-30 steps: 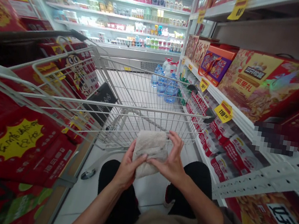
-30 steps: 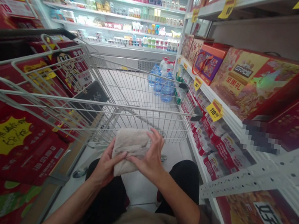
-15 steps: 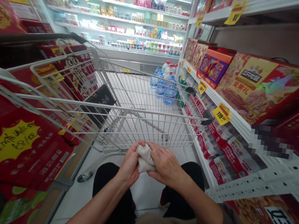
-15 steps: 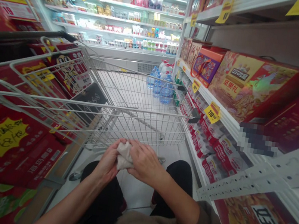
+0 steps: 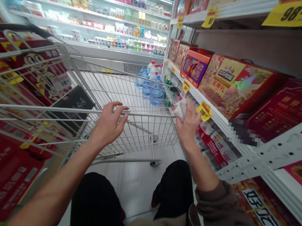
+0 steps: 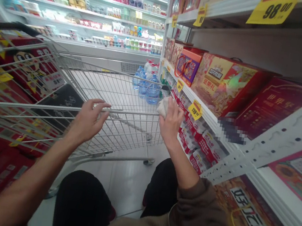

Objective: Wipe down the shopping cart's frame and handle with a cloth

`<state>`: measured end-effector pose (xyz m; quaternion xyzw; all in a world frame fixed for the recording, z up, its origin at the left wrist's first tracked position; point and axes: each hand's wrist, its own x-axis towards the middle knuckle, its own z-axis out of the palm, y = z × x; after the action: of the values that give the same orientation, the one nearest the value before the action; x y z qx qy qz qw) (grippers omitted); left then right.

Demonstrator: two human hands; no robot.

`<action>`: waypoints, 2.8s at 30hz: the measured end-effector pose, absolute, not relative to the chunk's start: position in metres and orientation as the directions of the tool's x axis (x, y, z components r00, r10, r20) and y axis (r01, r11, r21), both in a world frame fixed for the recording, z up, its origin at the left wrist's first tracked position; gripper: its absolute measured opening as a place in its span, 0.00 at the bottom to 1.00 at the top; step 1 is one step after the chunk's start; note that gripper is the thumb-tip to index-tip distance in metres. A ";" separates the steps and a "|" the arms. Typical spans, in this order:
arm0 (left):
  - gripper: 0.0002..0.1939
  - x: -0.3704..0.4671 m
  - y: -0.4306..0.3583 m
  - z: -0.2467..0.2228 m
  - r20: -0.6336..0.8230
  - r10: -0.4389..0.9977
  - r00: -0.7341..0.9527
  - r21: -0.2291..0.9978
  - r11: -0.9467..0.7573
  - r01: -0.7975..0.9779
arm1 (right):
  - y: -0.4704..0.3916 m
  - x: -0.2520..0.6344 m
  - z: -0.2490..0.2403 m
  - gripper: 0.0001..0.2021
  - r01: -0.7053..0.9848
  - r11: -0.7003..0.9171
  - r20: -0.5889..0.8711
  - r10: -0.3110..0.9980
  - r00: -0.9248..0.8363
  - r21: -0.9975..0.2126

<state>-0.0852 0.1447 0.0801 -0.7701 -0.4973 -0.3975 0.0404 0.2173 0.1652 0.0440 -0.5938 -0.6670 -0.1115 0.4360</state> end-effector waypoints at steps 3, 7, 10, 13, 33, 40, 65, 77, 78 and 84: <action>0.18 -0.084 0.167 0.071 0.602 0.741 0.299 0.024 -0.391 0.920 | 0.179 0.208 0.021 0.36 0.928 0.235 0.631 0.776 -0.001 -0.287; 0.21 -0.081 0.176 0.065 0.592 0.737 0.327 -0.078 -0.352 0.933 | 0.184 0.214 0.014 0.32 0.926 0.275 0.571 0.816 -0.084 -0.257; 0.21 -0.081 0.178 0.066 0.605 0.738 0.299 -0.009 -0.370 0.929 | 0.192 0.236 0.032 0.27 0.913 0.345 0.508 0.838 -0.197 -0.216; 0.20 -0.081 0.181 0.066 0.607 0.742 0.284 0.030 -0.378 0.925 | 0.198 0.252 0.044 0.28 0.894 0.424 0.464 0.827 -0.317 -0.145; 0.22 -0.080 0.192 0.061 0.625 0.719 0.305 -0.097 -0.316 0.944 | 0.204 0.268 0.020 0.26 0.958 0.271 0.586 0.793 -0.167 -0.095; 0.21 -0.067 0.202 0.063 0.626 0.730 0.273 -0.057 -0.307 0.950 | 0.209 0.209 0.023 0.38 0.963 0.218 0.578 0.811 -0.089 -0.156; 0.22 -0.044 0.262 0.061 0.593 0.756 0.279 -0.007 -0.342 0.940 | 0.257 0.247 0.005 0.46 0.952 -0.075 0.552 0.800 0.234 -0.296; 0.22 -0.053 0.259 0.057 0.621 0.729 0.288 -0.021 -0.352 0.936 | 0.244 0.198 -0.002 0.49 0.975 0.055 0.592 0.802 0.084 -0.214; 0.22 -0.053 0.257 0.057 0.626 0.724 0.290 -0.024 -0.354 0.935 | 0.244 0.216 -0.002 0.48 0.972 0.032 0.590 0.799 0.116 -0.234; 0.21 -0.051 0.251 0.058 0.631 0.724 0.279 -0.007 -0.354 0.935 | 0.250 0.246 -0.003 0.48 0.913 -0.119 0.596 0.723 0.349 -0.390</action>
<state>-0.0513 0.2512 0.0576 -0.7761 -0.5344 -0.2736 0.1929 0.2463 0.2502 -0.0033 -0.7366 -0.5553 -0.1307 0.3634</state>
